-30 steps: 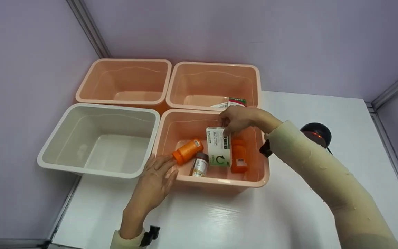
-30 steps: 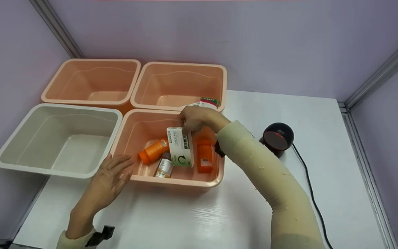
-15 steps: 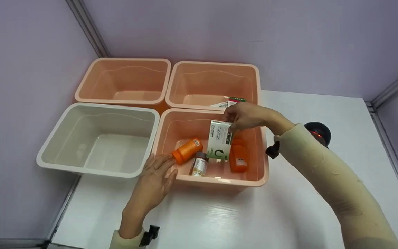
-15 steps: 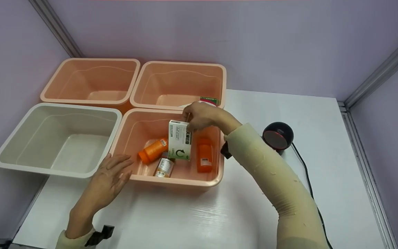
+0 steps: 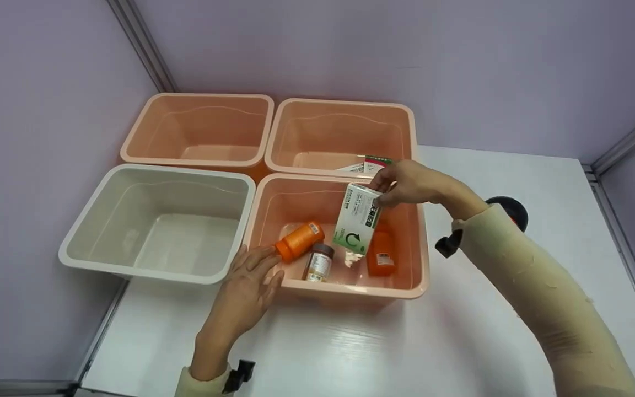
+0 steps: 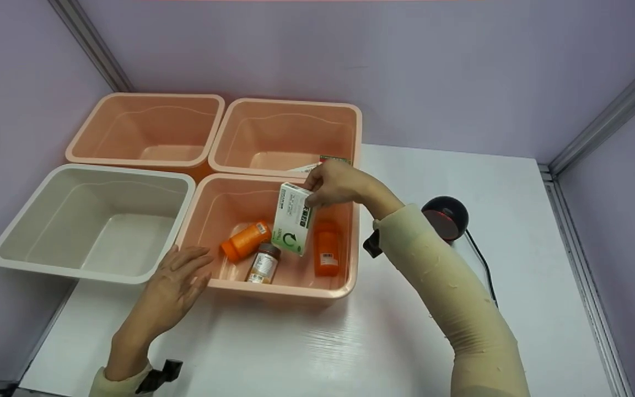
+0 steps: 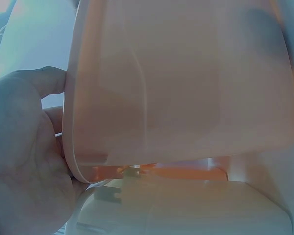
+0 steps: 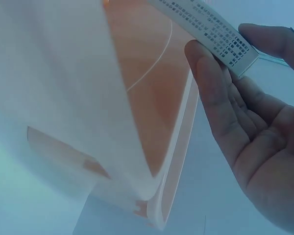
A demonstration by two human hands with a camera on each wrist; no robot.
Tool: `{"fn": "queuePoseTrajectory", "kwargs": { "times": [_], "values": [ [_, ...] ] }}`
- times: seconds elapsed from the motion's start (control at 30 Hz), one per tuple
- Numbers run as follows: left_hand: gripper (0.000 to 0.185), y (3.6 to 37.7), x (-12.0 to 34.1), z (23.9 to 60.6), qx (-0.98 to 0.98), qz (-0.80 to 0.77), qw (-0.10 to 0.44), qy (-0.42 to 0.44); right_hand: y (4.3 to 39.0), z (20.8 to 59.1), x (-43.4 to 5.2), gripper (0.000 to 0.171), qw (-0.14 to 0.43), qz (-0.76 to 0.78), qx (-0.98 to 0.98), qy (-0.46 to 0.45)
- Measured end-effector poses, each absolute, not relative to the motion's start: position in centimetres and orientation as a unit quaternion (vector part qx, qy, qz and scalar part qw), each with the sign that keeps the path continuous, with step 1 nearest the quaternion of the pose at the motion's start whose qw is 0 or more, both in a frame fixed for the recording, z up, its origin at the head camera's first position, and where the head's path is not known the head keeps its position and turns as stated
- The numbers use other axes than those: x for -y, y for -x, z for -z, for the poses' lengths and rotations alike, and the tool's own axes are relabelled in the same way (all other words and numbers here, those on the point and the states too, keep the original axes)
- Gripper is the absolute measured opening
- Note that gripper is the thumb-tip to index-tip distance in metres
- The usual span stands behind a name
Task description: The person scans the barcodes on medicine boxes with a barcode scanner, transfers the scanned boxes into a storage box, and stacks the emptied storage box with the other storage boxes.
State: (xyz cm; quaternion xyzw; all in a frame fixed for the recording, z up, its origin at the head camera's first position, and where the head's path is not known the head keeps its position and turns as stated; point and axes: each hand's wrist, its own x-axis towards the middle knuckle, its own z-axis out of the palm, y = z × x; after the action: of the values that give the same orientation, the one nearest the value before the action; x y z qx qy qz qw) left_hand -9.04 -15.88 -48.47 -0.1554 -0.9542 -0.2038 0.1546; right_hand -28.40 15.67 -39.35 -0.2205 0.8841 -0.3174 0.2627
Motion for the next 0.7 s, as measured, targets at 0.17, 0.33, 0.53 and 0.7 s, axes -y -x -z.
{"fn": "queuePoseTrajectory", "kwargs": {
  "times": [0.17, 0.33, 0.53, 0.7],
  "values": [
    [0.03, 9.0, 15.8, 48.5, 0.955, 0.208, 0.151, 0.15, 28.2, 39.5, -16.2, 0.023, 0.277, 0.356, -0.871, 0.194],
    [0.03, 9.0, 15.8, 48.5, 0.956, 0.206, 0.149, 0.149, 28.3, 39.6, -16.6, 0.028, 0.288, 0.388, -0.856, 0.183],
    [0.034, 9.1, 15.8, 48.4, 0.957, 0.202, 0.144, 0.147, 28.4, 39.9, -17.0, 0.03, 0.285, 0.408, -0.848, 0.183],
    [0.032, 9.0, 15.8, 48.3, 0.955, 0.207, 0.153, 0.15, 28.4, 40.0, -17.6, 0.025, 0.267, 0.424, -0.845, 0.188]
  ]
}}
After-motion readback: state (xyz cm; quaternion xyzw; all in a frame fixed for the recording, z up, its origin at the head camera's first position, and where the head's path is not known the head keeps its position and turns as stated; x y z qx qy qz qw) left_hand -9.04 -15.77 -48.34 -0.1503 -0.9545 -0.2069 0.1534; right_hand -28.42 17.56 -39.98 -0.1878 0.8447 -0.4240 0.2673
